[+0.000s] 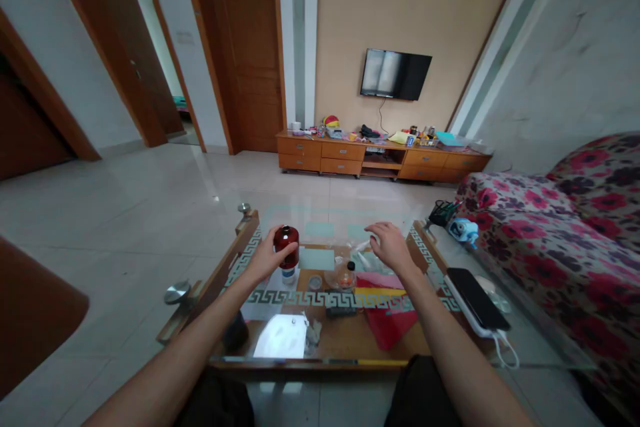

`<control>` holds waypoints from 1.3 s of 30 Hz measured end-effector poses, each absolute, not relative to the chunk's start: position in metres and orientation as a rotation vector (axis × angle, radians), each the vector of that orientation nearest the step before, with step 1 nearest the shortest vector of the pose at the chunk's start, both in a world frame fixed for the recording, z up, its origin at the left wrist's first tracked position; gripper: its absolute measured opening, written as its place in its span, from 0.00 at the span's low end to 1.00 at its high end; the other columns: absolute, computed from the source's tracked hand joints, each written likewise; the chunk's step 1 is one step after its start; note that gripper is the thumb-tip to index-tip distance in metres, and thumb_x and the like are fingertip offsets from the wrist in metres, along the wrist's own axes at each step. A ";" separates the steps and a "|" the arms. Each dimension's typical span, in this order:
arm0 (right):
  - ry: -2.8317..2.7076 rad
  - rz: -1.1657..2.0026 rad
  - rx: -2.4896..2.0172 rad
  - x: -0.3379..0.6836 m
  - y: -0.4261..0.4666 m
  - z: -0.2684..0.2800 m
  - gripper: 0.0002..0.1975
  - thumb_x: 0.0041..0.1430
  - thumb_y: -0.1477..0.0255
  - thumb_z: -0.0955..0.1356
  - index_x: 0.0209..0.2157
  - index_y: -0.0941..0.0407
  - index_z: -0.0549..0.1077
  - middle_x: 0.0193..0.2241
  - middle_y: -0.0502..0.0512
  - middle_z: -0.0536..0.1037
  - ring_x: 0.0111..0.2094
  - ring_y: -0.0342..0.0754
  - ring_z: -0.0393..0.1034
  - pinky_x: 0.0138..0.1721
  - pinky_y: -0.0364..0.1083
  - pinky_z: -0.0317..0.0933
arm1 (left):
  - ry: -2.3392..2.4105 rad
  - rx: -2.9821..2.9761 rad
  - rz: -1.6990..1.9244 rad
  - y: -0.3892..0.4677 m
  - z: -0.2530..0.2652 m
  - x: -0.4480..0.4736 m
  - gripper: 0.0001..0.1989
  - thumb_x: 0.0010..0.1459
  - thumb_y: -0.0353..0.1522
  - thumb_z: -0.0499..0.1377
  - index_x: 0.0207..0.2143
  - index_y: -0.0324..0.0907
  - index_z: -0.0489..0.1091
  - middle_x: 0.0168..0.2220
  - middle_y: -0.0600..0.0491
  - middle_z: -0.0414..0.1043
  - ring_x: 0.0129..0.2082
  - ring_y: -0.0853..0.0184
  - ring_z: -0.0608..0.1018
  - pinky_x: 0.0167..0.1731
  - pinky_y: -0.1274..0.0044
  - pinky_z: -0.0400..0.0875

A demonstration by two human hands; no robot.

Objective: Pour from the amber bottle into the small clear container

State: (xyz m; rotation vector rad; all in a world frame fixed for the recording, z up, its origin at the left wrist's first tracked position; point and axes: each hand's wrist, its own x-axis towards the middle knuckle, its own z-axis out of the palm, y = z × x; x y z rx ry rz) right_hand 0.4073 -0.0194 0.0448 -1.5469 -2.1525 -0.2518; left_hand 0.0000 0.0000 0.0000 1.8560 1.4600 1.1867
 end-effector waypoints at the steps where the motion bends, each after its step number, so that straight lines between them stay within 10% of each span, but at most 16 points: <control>1: -2.089 -0.270 -1.579 0.413 -0.020 0.047 0.18 0.67 0.72 0.65 0.55 0.52 0.78 0.53 0.58 0.80 0.57 0.56 0.67 0.61 0.54 0.56 | 1.461 1.853 1.181 0.000 0.000 0.000 0.38 0.58 0.52 0.66 0.65 0.47 0.63 0.59 0.44 0.74 0.57 0.51 0.78 0.59 0.59 0.70; 11: -1.866 0.013 -2.129 0.459 -0.029 0.024 0.43 0.54 0.43 0.73 0.62 0.57 0.70 0.50 0.69 0.79 0.48 0.63 0.76 0.48 0.53 0.66 | 1.429 1.838 1.174 0.001 0.000 -0.001 0.39 0.58 0.52 0.66 0.66 0.47 0.62 0.59 0.43 0.74 0.57 0.51 0.78 0.59 0.59 0.70; 39: -1.491 0.877 -1.389 0.487 -0.088 -0.008 0.36 0.43 0.58 0.81 0.53 0.52 0.72 0.47 0.61 0.82 0.48 0.62 0.79 0.52 0.62 0.73 | 1.297 1.927 1.110 -0.016 0.005 -0.001 0.43 0.52 0.47 0.71 0.67 0.49 0.61 0.58 0.45 0.75 0.56 0.50 0.79 0.58 0.58 0.72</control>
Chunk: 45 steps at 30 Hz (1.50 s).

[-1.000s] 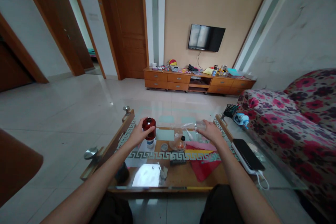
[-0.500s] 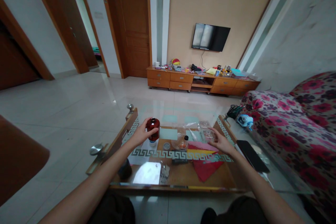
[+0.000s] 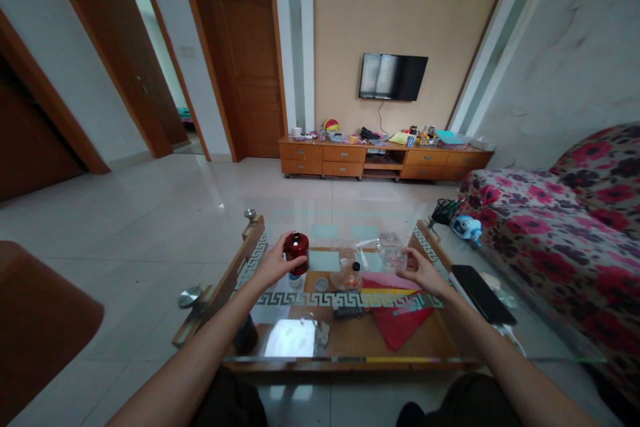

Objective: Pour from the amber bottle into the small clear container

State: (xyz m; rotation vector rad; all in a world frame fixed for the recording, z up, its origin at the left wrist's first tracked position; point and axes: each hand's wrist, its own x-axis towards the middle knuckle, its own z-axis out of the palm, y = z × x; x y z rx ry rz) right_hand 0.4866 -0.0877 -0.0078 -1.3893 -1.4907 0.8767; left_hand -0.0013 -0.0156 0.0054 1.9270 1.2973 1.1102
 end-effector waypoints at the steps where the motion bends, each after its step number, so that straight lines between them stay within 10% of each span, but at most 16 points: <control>1: -1.449 0.894 -1.356 0.486 -0.087 -0.004 0.36 0.43 0.57 0.81 0.53 0.52 0.71 0.47 0.61 0.82 0.48 0.62 0.79 0.52 0.62 0.73 | 1.278 1.931 1.104 -0.016 0.005 0.000 0.43 0.52 0.46 0.72 0.67 0.49 0.60 0.59 0.45 0.75 0.56 0.51 0.79 0.58 0.59 0.72; 27: -1.512 0.542 -1.180 0.356 -0.064 0.048 0.38 0.55 0.63 0.74 0.65 0.50 0.62 0.60 0.62 0.72 0.46 0.54 0.76 0.42 0.53 0.75 | 1.256 2.242 1.266 -0.030 0.051 0.047 0.35 0.52 0.41 0.71 0.62 0.47 0.68 0.57 0.46 0.74 0.57 0.51 0.76 0.60 0.60 0.70; 45: -1.933 0.132 -1.225 0.338 -0.071 0.055 0.40 0.53 0.73 0.72 0.68 0.46 0.63 0.61 0.58 0.70 0.57 0.59 0.69 0.57 0.59 0.67 | 1.091 2.392 0.921 -0.035 0.065 0.035 0.40 0.49 0.50 0.73 0.62 0.53 0.70 0.56 0.50 0.75 0.55 0.48 0.77 0.59 0.58 0.72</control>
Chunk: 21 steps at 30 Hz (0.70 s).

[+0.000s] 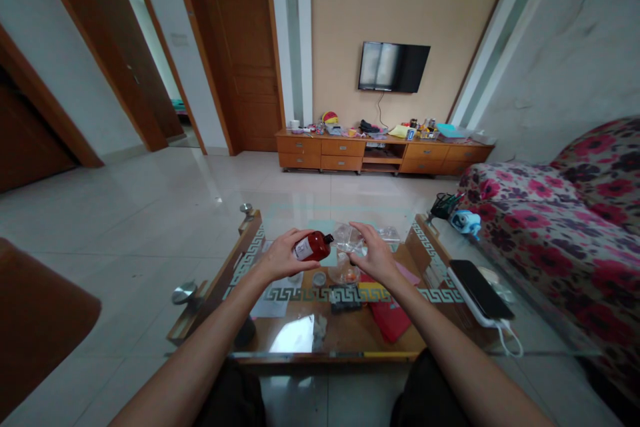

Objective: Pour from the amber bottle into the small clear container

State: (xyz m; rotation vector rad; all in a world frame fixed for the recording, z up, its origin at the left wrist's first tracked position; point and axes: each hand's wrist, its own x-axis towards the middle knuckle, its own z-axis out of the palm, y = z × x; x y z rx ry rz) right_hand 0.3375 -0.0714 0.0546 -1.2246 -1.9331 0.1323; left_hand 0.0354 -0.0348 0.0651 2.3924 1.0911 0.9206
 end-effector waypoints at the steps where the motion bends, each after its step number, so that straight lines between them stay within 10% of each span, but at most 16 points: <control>1: -1.946 0.128 -1.227 0.337 -0.073 0.056 0.40 0.53 0.73 0.72 0.68 0.46 0.63 0.61 0.58 0.70 0.57 0.59 0.69 0.57 0.58 0.67 | 1.100 2.392 0.916 -0.035 0.065 0.035 0.40 0.49 0.50 0.73 0.62 0.53 0.70 0.56 0.50 0.75 0.54 0.48 0.77 0.58 0.57 0.72; 21: -2.192 -0.020 -1.352 0.338 -0.076 0.056 0.47 0.56 0.71 0.73 0.73 0.43 0.53 0.61 0.60 0.70 0.56 0.60 0.70 0.53 0.58 0.69 | 1.155 2.447 0.862 -0.035 0.048 0.033 0.39 0.48 0.52 0.73 0.61 0.54 0.71 0.53 0.49 0.76 0.52 0.49 0.79 0.56 0.59 0.73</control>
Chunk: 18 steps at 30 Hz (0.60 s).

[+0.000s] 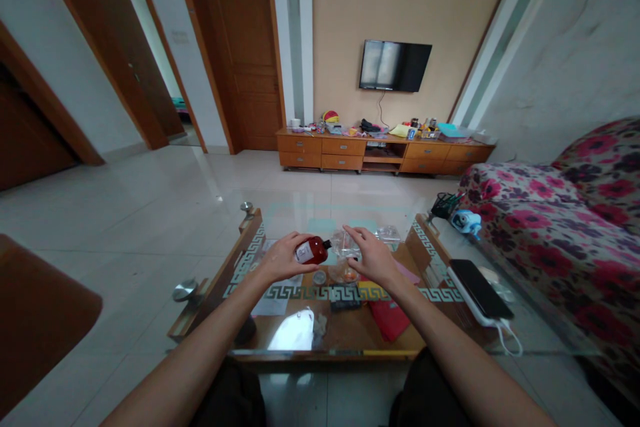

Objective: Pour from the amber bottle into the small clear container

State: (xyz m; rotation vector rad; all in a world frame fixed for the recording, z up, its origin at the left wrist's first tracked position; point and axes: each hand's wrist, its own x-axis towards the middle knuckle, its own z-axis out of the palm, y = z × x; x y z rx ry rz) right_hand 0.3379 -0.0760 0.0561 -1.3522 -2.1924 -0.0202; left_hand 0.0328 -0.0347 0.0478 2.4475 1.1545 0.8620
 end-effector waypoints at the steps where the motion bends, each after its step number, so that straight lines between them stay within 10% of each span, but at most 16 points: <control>1: -2.199 -0.029 -1.351 0.338 -0.076 0.056 0.46 0.56 0.71 0.73 0.73 0.44 0.54 0.61 0.60 0.70 0.56 0.60 0.70 0.54 0.58 0.69 | 1.151 2.446 0.858 -0.034 0.046 0.034 0.39 0.48 0.52 0.73 0.61 0.54 0.71 0.53 0.49 0.77 0.53 0.49 0.79 0.57 0.59 0.72; 18: -2.219 -0.106 -1.290 0.340 -0.074 0.060 0.42 0.55 0.75 0.72 0.70 0.43 0.60 0.63 0.60 0.67 0.60 0.63 0.65 0.59 0.63 0.65 | 1.149 2.457 0.928 -0.027 0.029 0.035 0.39 0.46 0.52 0.74 0.59 0.50 0.73 0.56 0.48 0.78 0.54 0.47 0.78 0.58 0.57 0.69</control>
